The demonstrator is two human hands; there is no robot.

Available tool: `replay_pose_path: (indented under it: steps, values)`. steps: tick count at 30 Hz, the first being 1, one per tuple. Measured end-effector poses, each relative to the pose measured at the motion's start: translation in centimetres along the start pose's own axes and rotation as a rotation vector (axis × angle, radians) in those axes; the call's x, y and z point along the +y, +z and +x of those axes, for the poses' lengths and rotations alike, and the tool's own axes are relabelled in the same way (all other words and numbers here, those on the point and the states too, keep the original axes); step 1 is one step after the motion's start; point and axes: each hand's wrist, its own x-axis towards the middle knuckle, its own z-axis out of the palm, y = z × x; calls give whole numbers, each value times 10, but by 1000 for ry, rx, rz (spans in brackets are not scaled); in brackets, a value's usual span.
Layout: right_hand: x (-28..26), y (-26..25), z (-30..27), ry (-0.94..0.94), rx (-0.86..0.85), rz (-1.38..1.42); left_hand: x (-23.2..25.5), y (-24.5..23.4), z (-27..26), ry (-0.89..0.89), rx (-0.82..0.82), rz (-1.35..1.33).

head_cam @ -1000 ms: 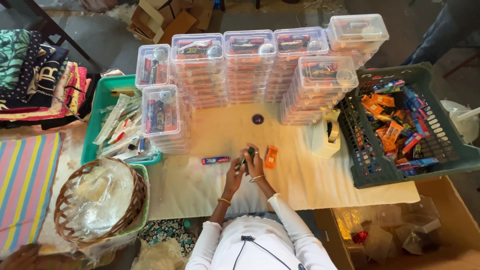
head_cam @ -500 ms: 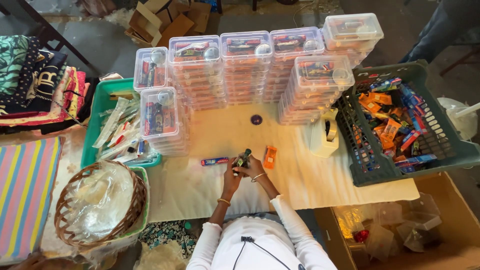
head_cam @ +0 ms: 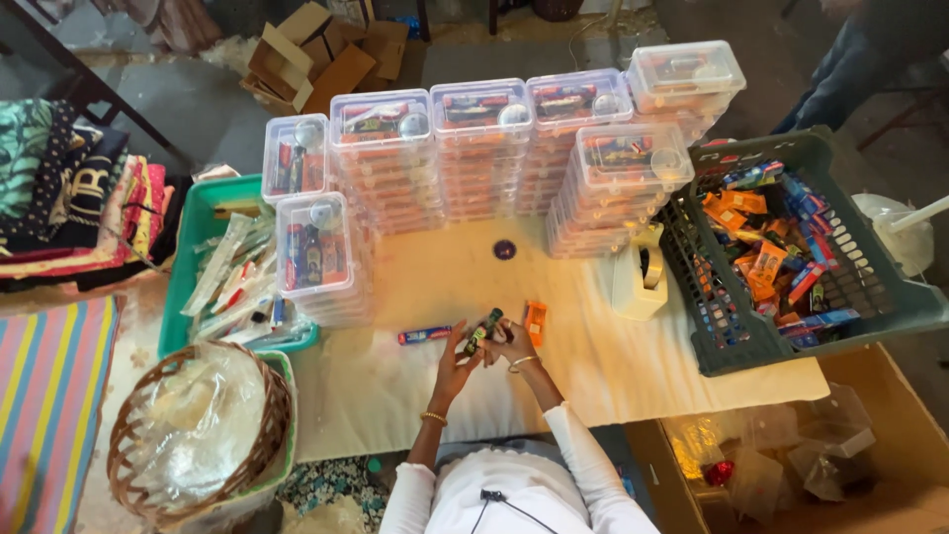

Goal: The person organizes small packaged items on a table, picking them from a green basket and placing them into clear plastic containers. They handle various small boxes and wrappers, arranging them neatly into the containers while standing at a workbench.

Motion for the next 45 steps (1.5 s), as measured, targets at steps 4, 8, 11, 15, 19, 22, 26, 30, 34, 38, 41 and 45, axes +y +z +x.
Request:
replay_pose_path:
  steps: [4, 8, 11, 15, 19, 22, 26, 30, 34, 38, 41, 45]
  values:
    - [-5, 7, -1, 53, 133, 68, -11, -8, 7, -89, -51, -23]
    - [27, 2, 9, -50, 212, -144, -35, -17, 12, 93, -56, -62]
    - [-9, 24, 5, 262, 134, 109, -70, -25, 14, -145, -123, -178]
    - [-23, 40, 6, 337, 194, 276, -75, -38, 18, -285, -51, -248]
    - [31, 15, 8, 232, 177, 1001, -49, -51, 24, -365, 37, -232]
    - [-2, 25, 3, 224, 170, 1217, -52, -53, 24, -368, 33, -200]
    - [39, 5, 0, 416, 441, 852, -46, -53, 22, -380, 2, -216]
    - [6, 14, 2, 529, 483, 771, -62, -52, 25, -414, 26, -209]
    - [30, -1, 25, 361, 453, 839, -48, -41, 36, -316, 56, -207]
    - [-103, 47, 19, -280, 192, -13, -38, -15, 45, -311, 58, -227]
    - [-144, 75, 11, -685, -29, -570, -64, 0, 48, -420, 120, -230]
    - [-118, 52, 6, -859, -55, -1102, -24, 3, 38, -346, 140, -91]
